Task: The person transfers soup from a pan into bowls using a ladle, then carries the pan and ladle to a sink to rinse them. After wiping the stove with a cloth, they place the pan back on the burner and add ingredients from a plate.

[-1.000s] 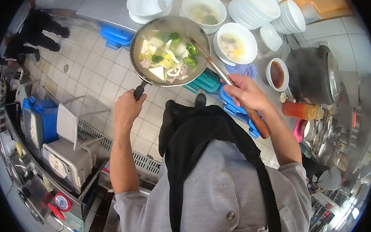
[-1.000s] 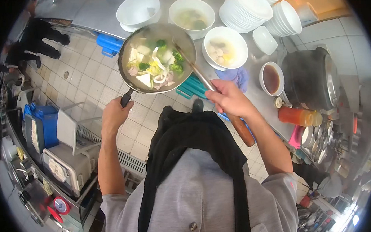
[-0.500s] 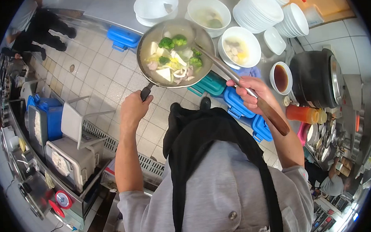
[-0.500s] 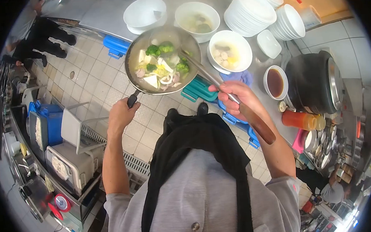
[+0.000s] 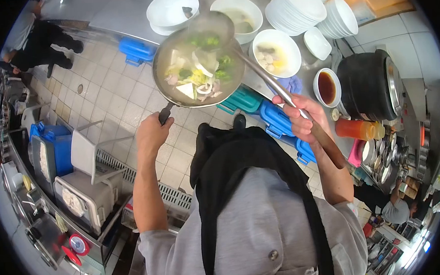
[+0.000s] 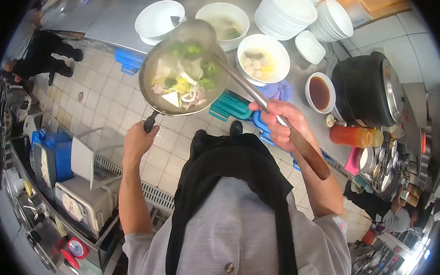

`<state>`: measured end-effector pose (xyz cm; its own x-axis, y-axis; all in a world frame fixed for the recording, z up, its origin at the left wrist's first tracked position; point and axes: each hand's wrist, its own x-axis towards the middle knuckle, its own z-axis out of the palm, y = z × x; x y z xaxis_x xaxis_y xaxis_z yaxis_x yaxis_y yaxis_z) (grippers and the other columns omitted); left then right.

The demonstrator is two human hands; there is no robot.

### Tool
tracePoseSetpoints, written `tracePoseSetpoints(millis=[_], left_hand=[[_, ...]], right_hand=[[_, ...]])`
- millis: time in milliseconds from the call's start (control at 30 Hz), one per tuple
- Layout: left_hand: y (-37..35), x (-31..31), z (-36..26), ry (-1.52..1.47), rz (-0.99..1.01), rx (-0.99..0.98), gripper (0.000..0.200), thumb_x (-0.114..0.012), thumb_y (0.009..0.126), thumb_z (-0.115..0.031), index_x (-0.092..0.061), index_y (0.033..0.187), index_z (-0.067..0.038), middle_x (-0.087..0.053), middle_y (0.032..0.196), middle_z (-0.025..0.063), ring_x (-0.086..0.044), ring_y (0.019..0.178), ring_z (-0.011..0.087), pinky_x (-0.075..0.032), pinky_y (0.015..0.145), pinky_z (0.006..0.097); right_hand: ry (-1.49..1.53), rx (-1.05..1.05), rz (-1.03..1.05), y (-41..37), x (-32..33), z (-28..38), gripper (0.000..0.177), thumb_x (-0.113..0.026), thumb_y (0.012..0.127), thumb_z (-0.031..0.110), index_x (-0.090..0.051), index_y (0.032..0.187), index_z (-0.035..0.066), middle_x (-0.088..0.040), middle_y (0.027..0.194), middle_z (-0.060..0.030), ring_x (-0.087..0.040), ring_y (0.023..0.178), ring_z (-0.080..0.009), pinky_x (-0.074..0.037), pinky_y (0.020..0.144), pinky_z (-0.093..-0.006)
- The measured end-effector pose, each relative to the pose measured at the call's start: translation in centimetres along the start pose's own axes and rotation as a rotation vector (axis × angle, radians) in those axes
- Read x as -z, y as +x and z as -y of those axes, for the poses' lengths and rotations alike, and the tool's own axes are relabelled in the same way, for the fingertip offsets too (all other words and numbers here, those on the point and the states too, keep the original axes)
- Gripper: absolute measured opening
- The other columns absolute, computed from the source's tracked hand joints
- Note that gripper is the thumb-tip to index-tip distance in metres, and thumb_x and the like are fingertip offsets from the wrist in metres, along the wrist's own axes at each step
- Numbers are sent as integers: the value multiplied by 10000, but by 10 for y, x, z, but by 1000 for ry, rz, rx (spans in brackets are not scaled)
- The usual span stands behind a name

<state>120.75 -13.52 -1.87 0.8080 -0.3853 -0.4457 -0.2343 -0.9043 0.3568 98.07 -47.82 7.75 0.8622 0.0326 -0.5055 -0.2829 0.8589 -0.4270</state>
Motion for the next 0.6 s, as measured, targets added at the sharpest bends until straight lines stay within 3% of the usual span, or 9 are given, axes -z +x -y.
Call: tracePoseSetpoints(millis=[133,300,367,400,533,600], left_hand=[[3,-2,3,3,-2,0,431,-739,891,-437,-719,953,-11,-719,871,241,-699,865,430,-533,745,523],[4,-1,4,-6,-12,-5,422,-748,887,-427,-717,936,-9,-714,859,244,-695,854,438,-531,735,526],[4,-1,3,-10,-8,-5,421,-752,884,-425,-716,932,-8,-713,856,245,-694,851,441,-532,734,526],[3,-1,3,-12,-14,-7,421,-752,883,-424,-717,931,-8,-713,853,244,-693,848,442,-532,733,526],[3,-7,8,-54,-81,-53,444,-757,882,-417,-697,891,23,-678,767,253,-678,752,431,-497,667,505],[4,-9,10,-49,-96,-64,442,-757,883,-415,-697,891,23,-679,766,251,-678,755,433,-498,670,505]], right_hand=[[59,113,154,3,12,12,454,-471,1049,164,-450,1382,-143,-528,817,-12,-444,444,-33,-359,342,-206],[17,215,18,21,0,29,432,-516,1031,166,-495,1337,-139,-515,792,9,-421,465,-38,-324,373,-210],[-341,307,-261,35,-6,36,413,-569,1008,174,-541,1288,-127,-501,738,13,-415,476,-46,-290,409,-208],[-425,302,-295,42,-4,40,352,-629,975,207,-615,1170,-86,-520,694,4,-437,494,-67,-299,441,-229],[-771,250,-446,65,11,46,297,-652,959,227,-642,1068,-50,-557,691,-16,-475,508,-89,-352,452,-267],[-1023,348,-511,68,18,42,264,-674,947,233,-645,996,-25,-582,700,-28,-504,520,-103,-395,473,-304]])
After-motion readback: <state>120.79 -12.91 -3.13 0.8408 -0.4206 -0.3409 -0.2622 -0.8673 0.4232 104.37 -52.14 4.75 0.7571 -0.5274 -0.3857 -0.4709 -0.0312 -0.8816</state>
